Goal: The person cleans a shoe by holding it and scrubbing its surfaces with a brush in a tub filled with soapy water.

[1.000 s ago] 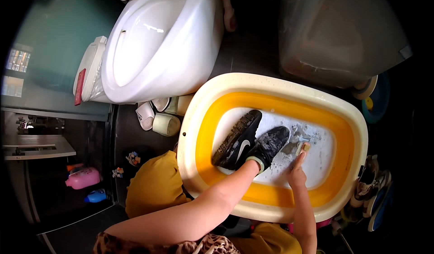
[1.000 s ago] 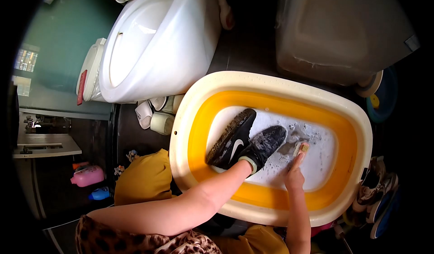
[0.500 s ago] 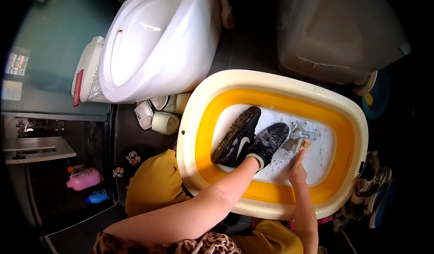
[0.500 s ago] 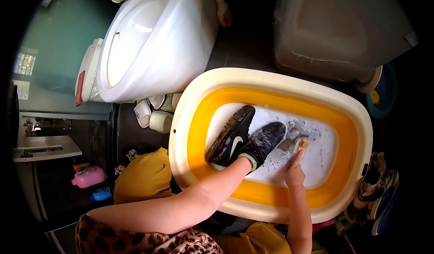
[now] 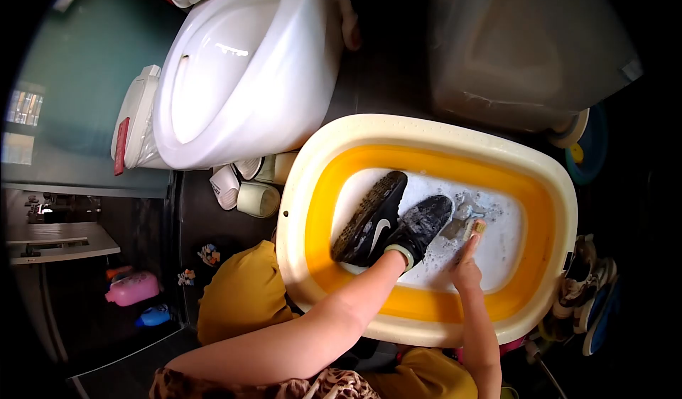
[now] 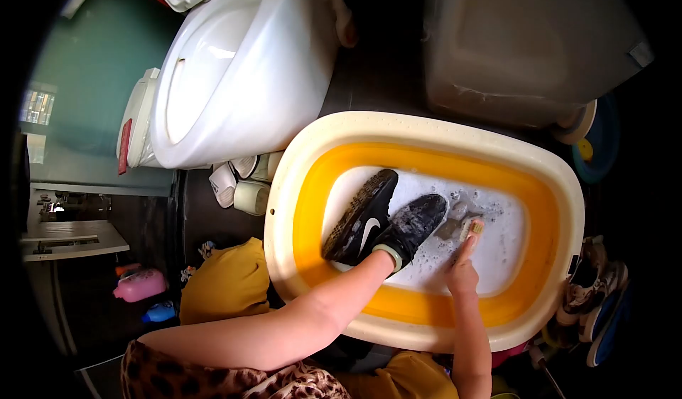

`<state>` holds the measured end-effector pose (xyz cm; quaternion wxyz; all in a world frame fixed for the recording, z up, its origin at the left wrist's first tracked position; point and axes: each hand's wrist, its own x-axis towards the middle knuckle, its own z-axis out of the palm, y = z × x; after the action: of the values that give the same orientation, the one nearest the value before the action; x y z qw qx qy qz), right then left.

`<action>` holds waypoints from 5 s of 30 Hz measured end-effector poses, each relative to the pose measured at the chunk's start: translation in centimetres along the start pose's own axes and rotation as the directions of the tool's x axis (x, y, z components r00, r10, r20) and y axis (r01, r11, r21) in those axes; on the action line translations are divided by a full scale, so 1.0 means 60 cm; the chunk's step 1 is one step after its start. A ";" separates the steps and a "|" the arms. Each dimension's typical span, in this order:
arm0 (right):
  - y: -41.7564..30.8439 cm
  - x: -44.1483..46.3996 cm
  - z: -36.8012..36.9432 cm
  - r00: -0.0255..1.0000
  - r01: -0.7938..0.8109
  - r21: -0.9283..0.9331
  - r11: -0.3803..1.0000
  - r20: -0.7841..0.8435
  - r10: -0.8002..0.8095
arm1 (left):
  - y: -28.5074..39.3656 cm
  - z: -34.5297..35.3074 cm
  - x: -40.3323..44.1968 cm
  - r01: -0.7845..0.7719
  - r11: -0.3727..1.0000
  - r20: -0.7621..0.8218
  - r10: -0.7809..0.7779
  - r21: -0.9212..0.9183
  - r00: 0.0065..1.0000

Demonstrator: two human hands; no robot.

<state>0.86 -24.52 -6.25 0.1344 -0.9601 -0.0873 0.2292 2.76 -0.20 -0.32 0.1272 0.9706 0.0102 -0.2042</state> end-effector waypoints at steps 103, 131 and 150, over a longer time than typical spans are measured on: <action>0.017 0.042 -0.007 0.986 -0.006 0.393 0.920 -0.148 0.070 | 0.028 0.030 0.010 -0.072 0.969 -0.022 0.069 -0.235 0.997; -0.129 0.014 -0.139 0.997 0.064 0.496 0.866 -0.058 -0.041 | 0.063 0.049 0.016 -0.070 0.789 -0.022 0.072 -0.610 0.997; -0.071 0.033 -0.150 0.999 0.001 0.333 0.943 0.037 -0.014 | 0.076 -0.002 0.059 -0.318 0.798 -0.194 0.253 -0.512 0.948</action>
<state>6.33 -21.95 1.91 0.2937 -0.9186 -0.0535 0.2589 6.40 -4.70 -0.50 0.4221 0.8963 -0.0724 -0.1153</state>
